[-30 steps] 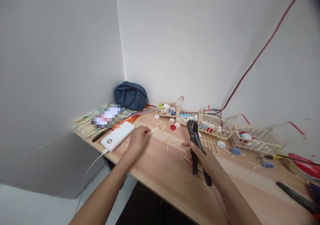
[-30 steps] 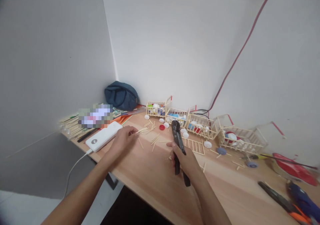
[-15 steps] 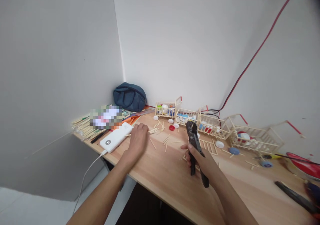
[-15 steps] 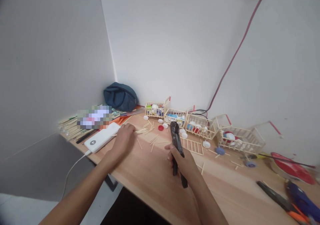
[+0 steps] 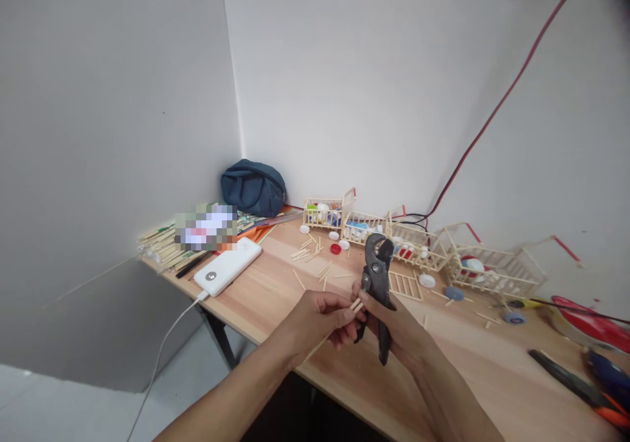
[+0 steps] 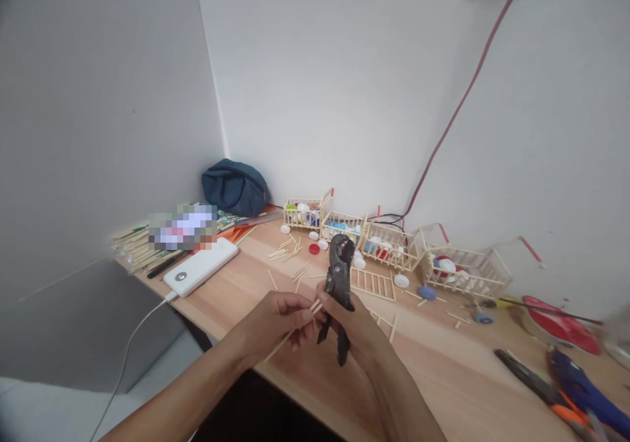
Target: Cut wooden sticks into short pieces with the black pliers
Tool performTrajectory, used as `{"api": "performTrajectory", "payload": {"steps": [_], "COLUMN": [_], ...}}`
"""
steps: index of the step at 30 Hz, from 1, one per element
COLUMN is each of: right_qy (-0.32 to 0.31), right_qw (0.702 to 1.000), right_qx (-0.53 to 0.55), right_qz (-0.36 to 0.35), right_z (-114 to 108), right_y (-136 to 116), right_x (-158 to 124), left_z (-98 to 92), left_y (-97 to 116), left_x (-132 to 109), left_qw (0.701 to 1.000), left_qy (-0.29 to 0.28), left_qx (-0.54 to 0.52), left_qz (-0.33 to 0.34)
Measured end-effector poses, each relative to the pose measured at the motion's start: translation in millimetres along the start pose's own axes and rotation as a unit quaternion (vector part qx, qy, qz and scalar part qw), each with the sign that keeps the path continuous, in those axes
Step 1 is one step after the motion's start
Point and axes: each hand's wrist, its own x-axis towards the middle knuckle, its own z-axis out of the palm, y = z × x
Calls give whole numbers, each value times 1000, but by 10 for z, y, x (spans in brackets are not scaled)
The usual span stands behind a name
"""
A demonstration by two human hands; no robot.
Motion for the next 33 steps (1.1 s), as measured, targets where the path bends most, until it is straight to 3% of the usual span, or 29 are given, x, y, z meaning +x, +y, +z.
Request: {"api": "performTrajectory", "payload": {"steps": [5,11,16,19,21,22,23,25,27,30,33], "right_qy": [42,42,68,84,86,85,86,91,101,111,118], "right_qw": [992,961,935,925,926,929,933,942,949,953,953], "right_qx": [-116,-266,-344,-368,-365,-357,-346,-320,-298,-279,-279], "right_qz": [-27,-65,-52,-42,-43,-45,-45,-43,-35,-26,-27], "right_z": [18,11,-37,-60,-79,-89,-98,-111,-113,-108,-107], "right_y": [-48,-91,-57,-40,-39,-40,-43,-47,-50,-44,-33], "right_x": [-19,20,59,65,63,60,58,55,58,73,91], "left_z": [8,-8,13,-47,-198,-310,-441,-723,-963,-1146,-1175], "left_y": [2,-55,-85,-70,-11,32,80,174,239,260,238], "left_x": [-12,63,74,78,128,175,236,387,541,706,769], "left_qw": [1000,995,985,987,979,966,943,851,760,746,750], "left_qy": [0,74,113,72,51,65,120,258,306,291,279], "left_qx": [-18,60,125,142,192,244,299,440,569,598,599], "left_qz": [-13,36,43,24,35,50,82,128,72,34,21]}}
